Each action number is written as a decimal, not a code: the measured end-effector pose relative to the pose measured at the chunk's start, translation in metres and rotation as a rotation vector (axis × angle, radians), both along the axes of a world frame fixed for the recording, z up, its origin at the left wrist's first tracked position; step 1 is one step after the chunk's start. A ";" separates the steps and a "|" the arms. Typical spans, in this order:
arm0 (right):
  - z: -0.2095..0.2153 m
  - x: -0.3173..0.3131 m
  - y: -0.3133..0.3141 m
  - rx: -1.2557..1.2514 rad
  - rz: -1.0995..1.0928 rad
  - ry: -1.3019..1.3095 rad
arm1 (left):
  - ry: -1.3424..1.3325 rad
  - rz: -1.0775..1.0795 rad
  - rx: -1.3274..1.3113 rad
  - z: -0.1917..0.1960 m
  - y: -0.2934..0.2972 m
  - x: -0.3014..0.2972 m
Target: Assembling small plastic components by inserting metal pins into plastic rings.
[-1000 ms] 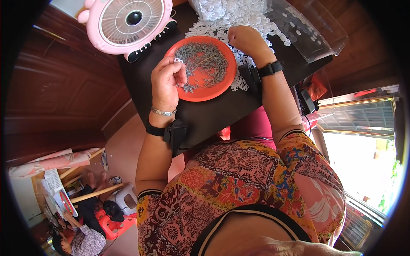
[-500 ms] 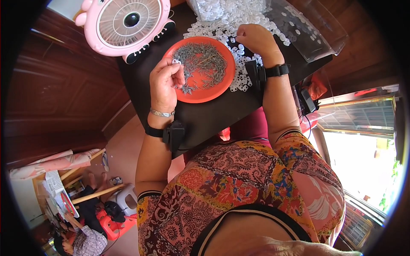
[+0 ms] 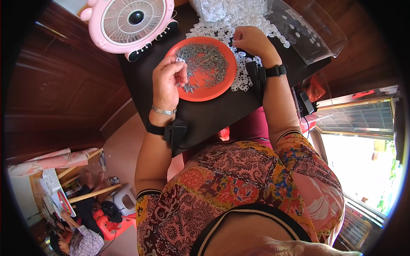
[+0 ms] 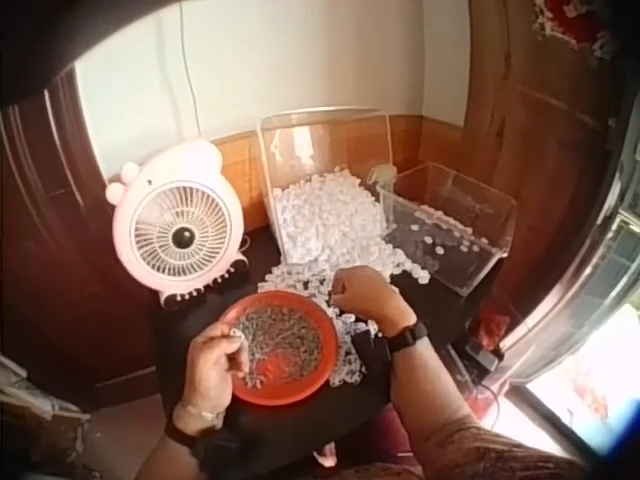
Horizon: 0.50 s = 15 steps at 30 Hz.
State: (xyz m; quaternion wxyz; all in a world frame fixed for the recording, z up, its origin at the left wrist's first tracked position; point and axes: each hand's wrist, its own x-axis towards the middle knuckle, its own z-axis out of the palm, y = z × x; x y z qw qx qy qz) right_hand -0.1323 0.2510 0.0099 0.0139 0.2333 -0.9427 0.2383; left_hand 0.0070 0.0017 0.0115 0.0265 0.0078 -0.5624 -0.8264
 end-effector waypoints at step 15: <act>0.008 0.061 -0.078 -1.054 0.425 -0.635 | -0.012 -0.073 -0.002 0.000 0.009 0.004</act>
